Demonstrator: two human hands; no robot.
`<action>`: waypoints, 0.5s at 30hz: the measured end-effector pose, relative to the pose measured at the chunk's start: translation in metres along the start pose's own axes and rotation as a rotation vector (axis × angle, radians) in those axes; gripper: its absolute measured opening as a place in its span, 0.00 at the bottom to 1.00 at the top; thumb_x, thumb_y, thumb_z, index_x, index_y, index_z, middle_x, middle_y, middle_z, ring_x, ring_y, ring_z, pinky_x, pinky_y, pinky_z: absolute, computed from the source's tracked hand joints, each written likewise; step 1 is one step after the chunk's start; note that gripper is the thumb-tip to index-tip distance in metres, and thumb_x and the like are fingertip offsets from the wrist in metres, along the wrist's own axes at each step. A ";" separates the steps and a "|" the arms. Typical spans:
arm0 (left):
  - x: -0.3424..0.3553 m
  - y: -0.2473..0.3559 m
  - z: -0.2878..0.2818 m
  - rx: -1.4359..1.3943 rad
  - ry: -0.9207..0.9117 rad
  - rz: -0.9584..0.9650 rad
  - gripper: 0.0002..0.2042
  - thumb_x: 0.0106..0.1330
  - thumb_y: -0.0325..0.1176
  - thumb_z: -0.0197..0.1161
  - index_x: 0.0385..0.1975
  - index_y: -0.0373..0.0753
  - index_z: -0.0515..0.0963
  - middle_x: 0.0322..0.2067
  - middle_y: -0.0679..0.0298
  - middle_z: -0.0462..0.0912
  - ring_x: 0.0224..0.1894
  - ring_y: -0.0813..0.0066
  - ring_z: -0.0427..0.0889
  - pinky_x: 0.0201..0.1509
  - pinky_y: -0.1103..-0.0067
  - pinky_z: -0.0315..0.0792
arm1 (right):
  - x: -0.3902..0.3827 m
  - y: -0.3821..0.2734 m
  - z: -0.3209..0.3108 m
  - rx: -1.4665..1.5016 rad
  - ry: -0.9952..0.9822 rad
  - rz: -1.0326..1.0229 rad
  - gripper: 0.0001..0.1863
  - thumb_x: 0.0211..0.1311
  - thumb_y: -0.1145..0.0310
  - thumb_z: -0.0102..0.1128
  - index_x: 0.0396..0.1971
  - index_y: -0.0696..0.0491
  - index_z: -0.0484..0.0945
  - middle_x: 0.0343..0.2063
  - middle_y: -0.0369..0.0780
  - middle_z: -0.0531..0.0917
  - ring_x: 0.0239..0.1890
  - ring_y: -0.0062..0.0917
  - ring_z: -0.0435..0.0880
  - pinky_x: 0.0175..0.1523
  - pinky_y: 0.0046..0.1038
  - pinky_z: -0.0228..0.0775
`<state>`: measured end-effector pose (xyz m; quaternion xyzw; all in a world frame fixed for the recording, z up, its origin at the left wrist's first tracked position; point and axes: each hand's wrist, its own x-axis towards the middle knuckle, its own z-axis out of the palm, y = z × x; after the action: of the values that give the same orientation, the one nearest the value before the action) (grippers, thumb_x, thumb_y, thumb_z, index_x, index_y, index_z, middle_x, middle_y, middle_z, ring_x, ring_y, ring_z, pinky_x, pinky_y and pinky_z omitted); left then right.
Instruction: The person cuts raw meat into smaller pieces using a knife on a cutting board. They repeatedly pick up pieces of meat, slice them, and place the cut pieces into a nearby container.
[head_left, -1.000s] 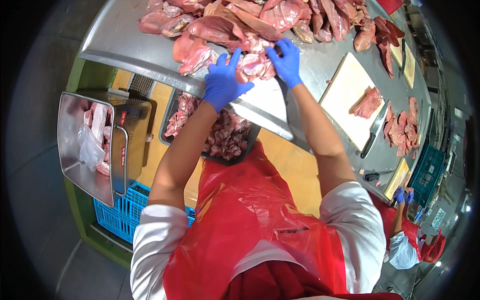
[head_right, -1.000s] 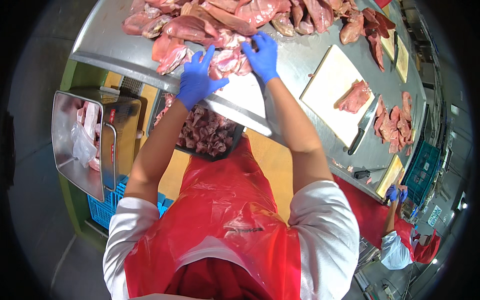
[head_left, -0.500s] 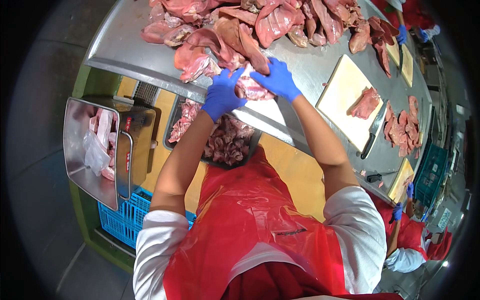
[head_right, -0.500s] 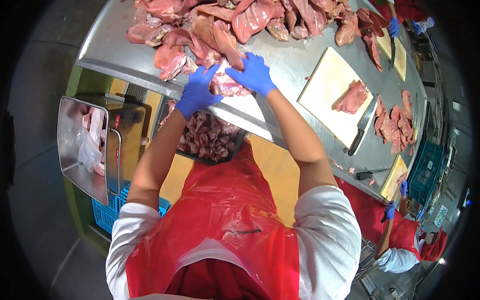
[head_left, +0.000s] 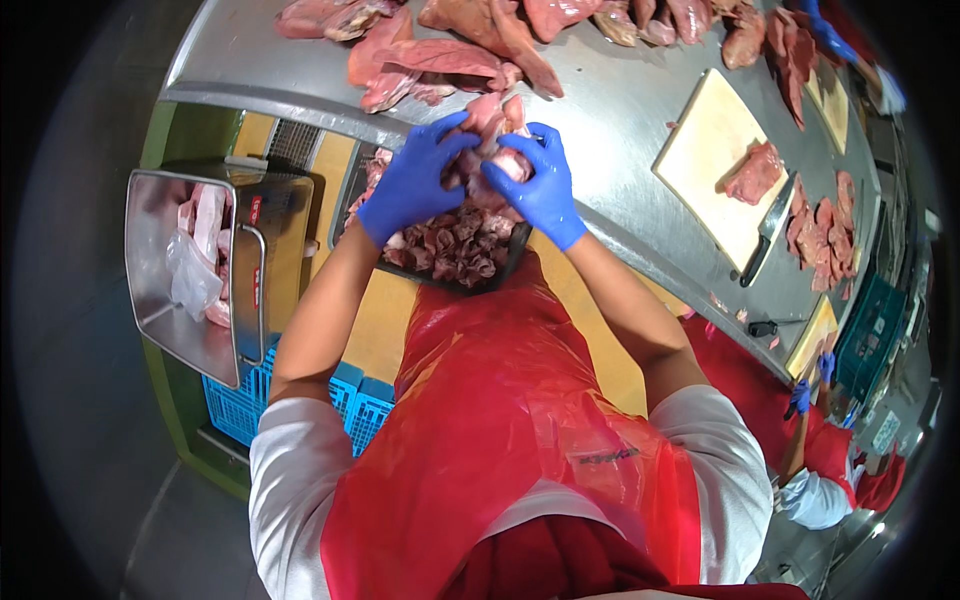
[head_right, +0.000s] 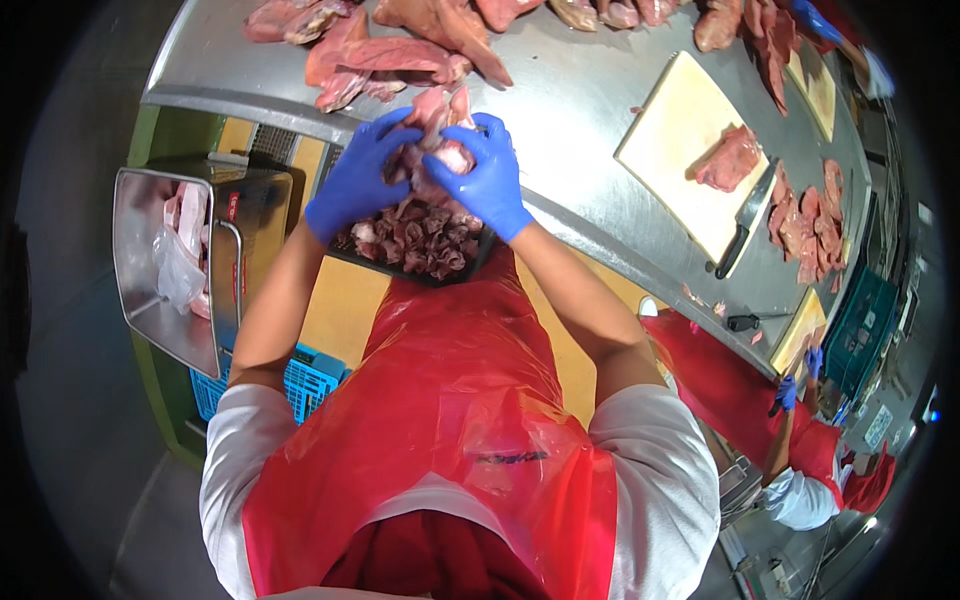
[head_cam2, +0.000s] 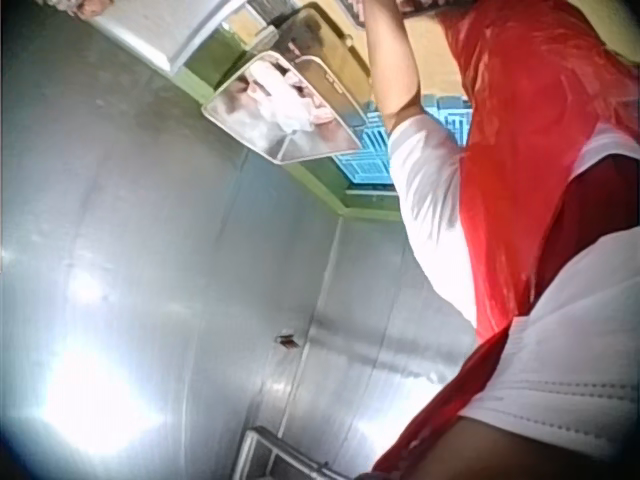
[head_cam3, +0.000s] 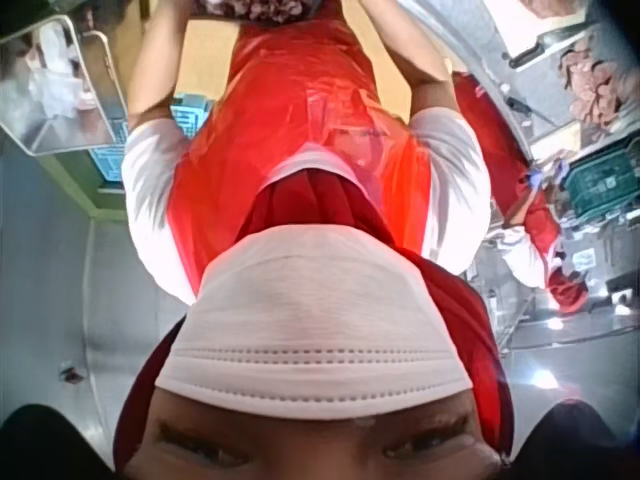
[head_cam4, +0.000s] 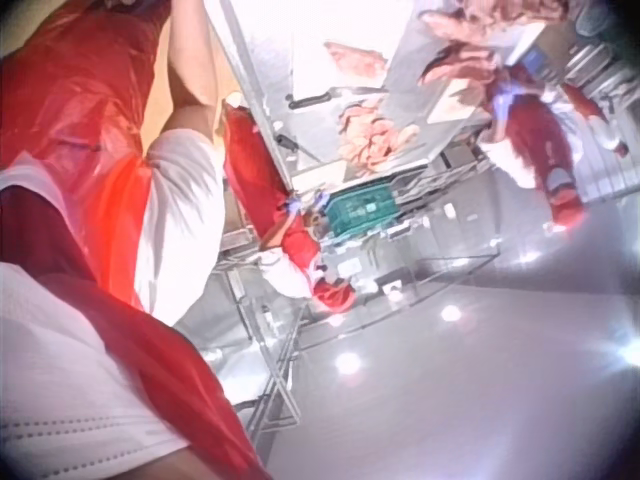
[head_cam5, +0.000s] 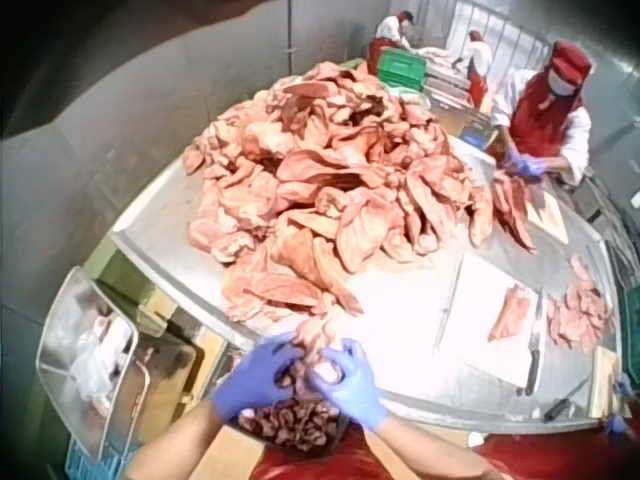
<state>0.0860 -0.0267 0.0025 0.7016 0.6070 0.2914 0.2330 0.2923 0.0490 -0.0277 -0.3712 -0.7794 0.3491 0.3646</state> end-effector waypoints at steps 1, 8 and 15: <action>-0.021 0.003 -0.004 -0.002 0.012 -0.024 0.29 0.50 0.28 0.67 0.58 0.44 0.73 0.64 0.53 0.69 0.66 0.50 0.66 0.68 0.64 0.63 | -0.003 -0.019 0.004 -0.077 -0.026 -0.065 0.21 0.44 0.59 0.77 0.41 0.46 0.84 0.45 0.46 0.77 0.43 0.41 0.78 0.47 0.40 0.72; -0.175 -0.072 0.080 -0.245 0.239 -0.475 0.31 0.55 0.30 0.64 0.63 0.39 0.69 0.66 0.45 0.64 0.71 0.48 0.61 0.73 0.63 0.57 | -0.057 -0.039 0.072 -0.263 -0.419 -0.367 0.19 0.49 0.61 0.71 0.45 0.42 0.84 0.52 0.42 0.78 0.48 0.39 0.76 0.49 0.40 0.68; -0.270 -0.164 0.193 -0.382 0.177 -0.812 0.42 0.53 0.45 0.71 0.70 0.42 0.61 0.70 0.44 0.59 0.72 0.44 0.57 0.74 0.61 0.55 | -0.117 0.110 0.121 -0.444 -0.906 0.065 0.28 0.52 0.57 0.69 0.57 0.41 0.79 0.58 0.48 0.74 0.59 0.48 0.72 0.62 0.45 0.69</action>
<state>0.0767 -0.2632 -0.2829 0.3235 0.7859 0.3420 0.4008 0.2810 -0.0290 -0.2128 -0.2752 -0.9028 0.3121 -0.1088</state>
